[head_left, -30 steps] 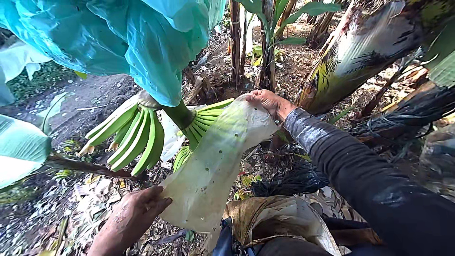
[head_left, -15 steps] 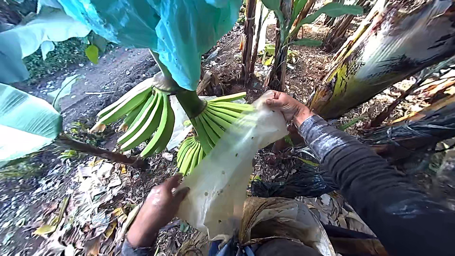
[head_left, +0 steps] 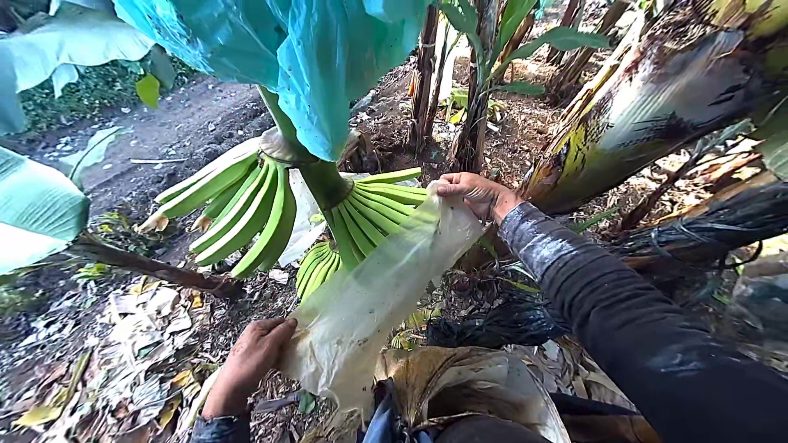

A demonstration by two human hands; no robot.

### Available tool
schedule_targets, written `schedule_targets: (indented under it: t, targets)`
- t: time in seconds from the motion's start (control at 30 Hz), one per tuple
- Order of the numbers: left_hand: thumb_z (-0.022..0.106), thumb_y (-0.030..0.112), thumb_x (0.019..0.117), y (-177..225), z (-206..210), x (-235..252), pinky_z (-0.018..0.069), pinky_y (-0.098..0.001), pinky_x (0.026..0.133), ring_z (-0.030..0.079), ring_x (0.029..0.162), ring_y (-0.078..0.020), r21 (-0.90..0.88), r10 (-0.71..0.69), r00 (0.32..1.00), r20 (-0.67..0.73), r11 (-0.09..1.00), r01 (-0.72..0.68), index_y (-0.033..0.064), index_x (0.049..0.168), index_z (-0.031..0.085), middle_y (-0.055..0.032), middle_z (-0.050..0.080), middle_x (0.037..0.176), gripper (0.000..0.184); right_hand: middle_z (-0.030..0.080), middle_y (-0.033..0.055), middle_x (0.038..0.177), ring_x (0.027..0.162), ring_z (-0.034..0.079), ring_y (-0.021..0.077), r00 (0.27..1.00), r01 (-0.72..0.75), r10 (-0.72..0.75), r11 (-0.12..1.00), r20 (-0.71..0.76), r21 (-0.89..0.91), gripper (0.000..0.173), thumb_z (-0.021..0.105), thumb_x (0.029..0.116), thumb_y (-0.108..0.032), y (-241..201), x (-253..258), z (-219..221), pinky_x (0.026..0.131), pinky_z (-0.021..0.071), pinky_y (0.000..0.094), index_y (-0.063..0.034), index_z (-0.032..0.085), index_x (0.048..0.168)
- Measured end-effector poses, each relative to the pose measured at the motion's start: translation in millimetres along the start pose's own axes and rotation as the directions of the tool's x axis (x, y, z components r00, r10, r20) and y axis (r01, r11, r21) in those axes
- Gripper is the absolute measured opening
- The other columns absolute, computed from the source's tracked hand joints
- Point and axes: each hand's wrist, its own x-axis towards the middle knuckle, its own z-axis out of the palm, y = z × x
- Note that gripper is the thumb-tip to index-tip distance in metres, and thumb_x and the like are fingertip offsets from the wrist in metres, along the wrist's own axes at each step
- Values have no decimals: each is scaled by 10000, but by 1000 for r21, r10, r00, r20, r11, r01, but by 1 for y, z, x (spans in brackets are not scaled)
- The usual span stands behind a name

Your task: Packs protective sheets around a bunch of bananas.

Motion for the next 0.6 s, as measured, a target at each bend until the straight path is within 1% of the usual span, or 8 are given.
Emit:
schedule_targets:
  t: [0.13,0.23,0.33,0.4,0.43,0.47,0.53,0.6]
  targets:
    - [554,342,953,-2,-3,-3,536,-412,537,627,558,-156,30,-30,999,33,999,29,136,776,717,-17,649,638,317,700,61,825,725,686,128,1000,-4,3,995,15,96,96,651,988,-132,3,2,8,695,606,325,-66,599,942]
    - [542,406,978,11,2,-14,542,-377,540,639,581,-125,23,144,983,114,989,-147,171,826,739,15,667,667,343,698,57,829,725,688,129,996,66,-56,988,-74,138,109,636,1009,-161,4,8,5,690,608,325,-75,593,958]
    - [496,704,962,33,15,-25,606,-331,647,689,711,-85,-7,355,929,101,935,-356,187,1164,712,42,723,843,596,702,45,848,734,692,127,973,113,-86,987,-216,117,143,615,1032,-224,-8,19,6,680,609,321,-82,600,1013]
    - [510,773,915,43,18,-27,601,-349,619,674,670,-73,110,436,896,81,890,-443,184,1311,645,58,712,816,723,708,61,874,756,699,150,958,103,-69,989,-279,107,192,654,1010,-247,-14,29,2,698,614,342,-67,614,1062]
    - [573,721,918,45,18,-28,579,-341,579,646,622,-69,143,470,881,52,870,-473,178,1312,646,64,692,771,675,710,72,880,759,702,162,954,93,-59,990,-293,105,203,667,1002,-241,-14,34,-2,702,615,352,-58,611,1071]
    - [643,594,936,47,16,-28,582,-313,563,648,605,-52,149,494,870,-3,860,-488,175,1228,692,70,702,755,513,711,80,882,757,703,168,952,78,-46,993,-301,94,205,672,999,-232,-15,38,-4,701,616,356,-52,609,1074]
    - [664,385,950,45,5,-21,555,-261,546,631,593,-26,107,449,885,-126,893,-437,178,1001,747,78,691,723,229,714,87,889,754,704,168,964,32,-14,997,-266,65,196,664,1003,-224,-17,42,-5,698,616,356,-49,609,1073]
    - [691,332,938,29,-9,-7,553,-265,541,638,586,-50,-19,354,918,-180,932,-363,150,946,754,49,697,710,193,702,63,855,722,688,142,978,-33,26,999,-206,-33,191,650,1012,-245,-17,38,1,672,604,336,-62,606,1043]
